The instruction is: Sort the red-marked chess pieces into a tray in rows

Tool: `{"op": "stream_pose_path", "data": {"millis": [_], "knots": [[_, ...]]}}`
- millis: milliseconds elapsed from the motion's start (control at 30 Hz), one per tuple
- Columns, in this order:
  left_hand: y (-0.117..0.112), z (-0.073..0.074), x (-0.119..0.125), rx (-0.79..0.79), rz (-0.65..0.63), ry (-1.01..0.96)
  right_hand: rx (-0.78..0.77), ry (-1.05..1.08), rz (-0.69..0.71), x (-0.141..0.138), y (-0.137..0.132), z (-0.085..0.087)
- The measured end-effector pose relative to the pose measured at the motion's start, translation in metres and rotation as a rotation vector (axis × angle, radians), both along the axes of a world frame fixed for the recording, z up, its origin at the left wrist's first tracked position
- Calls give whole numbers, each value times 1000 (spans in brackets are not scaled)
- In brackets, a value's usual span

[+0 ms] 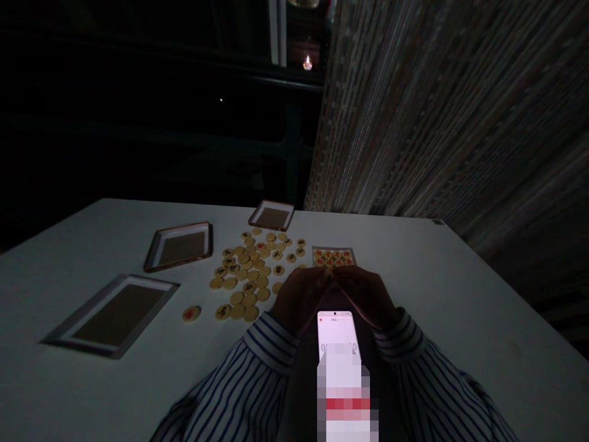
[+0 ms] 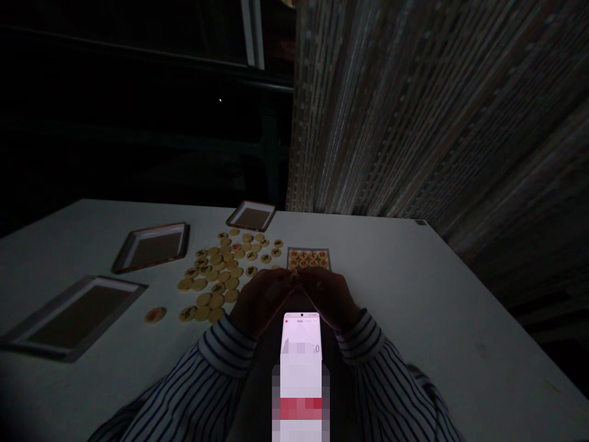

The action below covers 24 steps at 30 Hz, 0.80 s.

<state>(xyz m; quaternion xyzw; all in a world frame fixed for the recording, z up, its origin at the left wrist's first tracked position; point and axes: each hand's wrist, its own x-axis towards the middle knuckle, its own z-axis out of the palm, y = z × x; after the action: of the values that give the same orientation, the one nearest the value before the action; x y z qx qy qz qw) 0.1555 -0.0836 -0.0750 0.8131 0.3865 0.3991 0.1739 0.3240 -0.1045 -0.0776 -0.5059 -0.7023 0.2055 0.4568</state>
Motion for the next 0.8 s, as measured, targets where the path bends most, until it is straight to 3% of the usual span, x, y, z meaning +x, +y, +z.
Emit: {"op": "stream_pose_path", "data": {"millis": [100, 233, 500, 800], "knots": [[1, -9, -1, -45, 64, -97, -1, 16, -4, 1, 0, -2], [2, -16, -3, -169, 16, -208, -2, 13, 16, 0, 0, -3], [1, -9, -3, -362, -42, -354, 41, -127, 25, -7, -3, 8], [1, -11, -1, -396, -10, -336, 206, -333, 56, -5, -2, 14]]}}
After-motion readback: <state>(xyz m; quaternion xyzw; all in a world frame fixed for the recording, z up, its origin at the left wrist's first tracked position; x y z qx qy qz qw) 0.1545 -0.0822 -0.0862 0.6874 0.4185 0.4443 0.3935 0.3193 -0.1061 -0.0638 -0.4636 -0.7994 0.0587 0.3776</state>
